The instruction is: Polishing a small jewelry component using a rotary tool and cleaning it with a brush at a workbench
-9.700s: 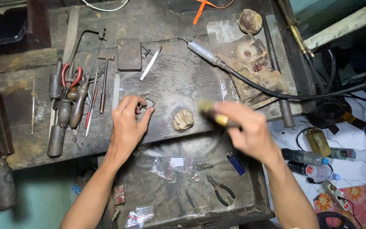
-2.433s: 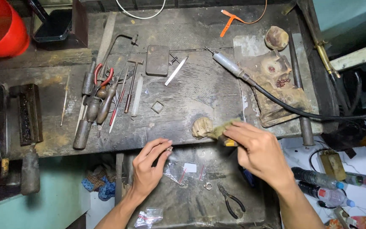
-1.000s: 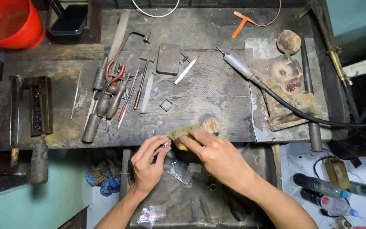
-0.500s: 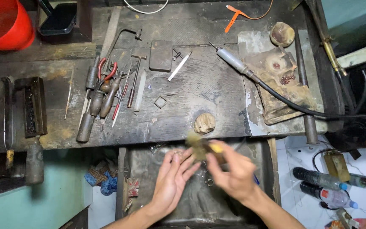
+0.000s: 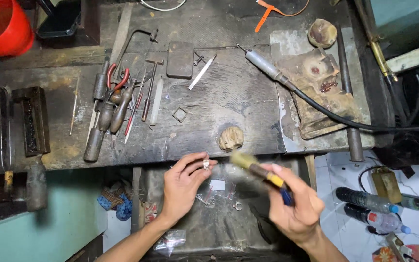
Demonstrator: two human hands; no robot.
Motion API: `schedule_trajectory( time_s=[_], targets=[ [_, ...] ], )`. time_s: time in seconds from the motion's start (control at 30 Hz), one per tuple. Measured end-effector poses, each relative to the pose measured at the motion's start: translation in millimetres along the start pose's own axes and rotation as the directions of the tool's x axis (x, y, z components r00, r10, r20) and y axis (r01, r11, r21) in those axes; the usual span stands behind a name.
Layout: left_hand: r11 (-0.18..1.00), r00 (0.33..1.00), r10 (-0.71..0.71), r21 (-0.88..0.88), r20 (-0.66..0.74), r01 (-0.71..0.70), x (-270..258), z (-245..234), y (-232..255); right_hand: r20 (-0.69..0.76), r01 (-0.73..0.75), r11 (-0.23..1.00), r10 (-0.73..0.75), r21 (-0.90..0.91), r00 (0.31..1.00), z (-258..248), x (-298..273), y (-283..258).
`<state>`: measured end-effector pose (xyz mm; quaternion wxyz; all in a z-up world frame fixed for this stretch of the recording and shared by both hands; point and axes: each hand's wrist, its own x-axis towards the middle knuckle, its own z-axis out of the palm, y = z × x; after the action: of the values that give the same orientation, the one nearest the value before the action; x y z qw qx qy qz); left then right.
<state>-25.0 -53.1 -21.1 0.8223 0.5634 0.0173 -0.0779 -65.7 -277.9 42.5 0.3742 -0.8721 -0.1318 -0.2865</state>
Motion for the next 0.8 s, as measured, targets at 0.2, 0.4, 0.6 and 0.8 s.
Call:
schedule_trajectory(
  time_s=[0.2,0.4,0.6,0.8],
  targets=[
    [0.955,0.987,0.125,0.259,0.101,-0.148,3.3,-2.7,8.4,0.150,0.028,0.998,-0.035,0.048,0.988,29.3,-1.2,24.9],
    [0.354,0.795,0.431,0.731,0.427,-0.584,38.8,-24.6,33.3,-0.101,-0.547,0.810,0.574,0.210,0.812,19.1,24.0,27.5],
    [0.334,0.874,0.313,0.818,0.372,-0.468,55.6,-33.1,21.9,0.081,-0.571,0.684,0.607,0.454,0.791,41.6,17.8,51.8],
    [0.397,0.899,0.293,0.814,0.326,-0.424,55.7,-29.2,30.2,0.120,-0.641,0.674,0.649,0.368,0.751,43.6,6.5,79.4]
  ],
)
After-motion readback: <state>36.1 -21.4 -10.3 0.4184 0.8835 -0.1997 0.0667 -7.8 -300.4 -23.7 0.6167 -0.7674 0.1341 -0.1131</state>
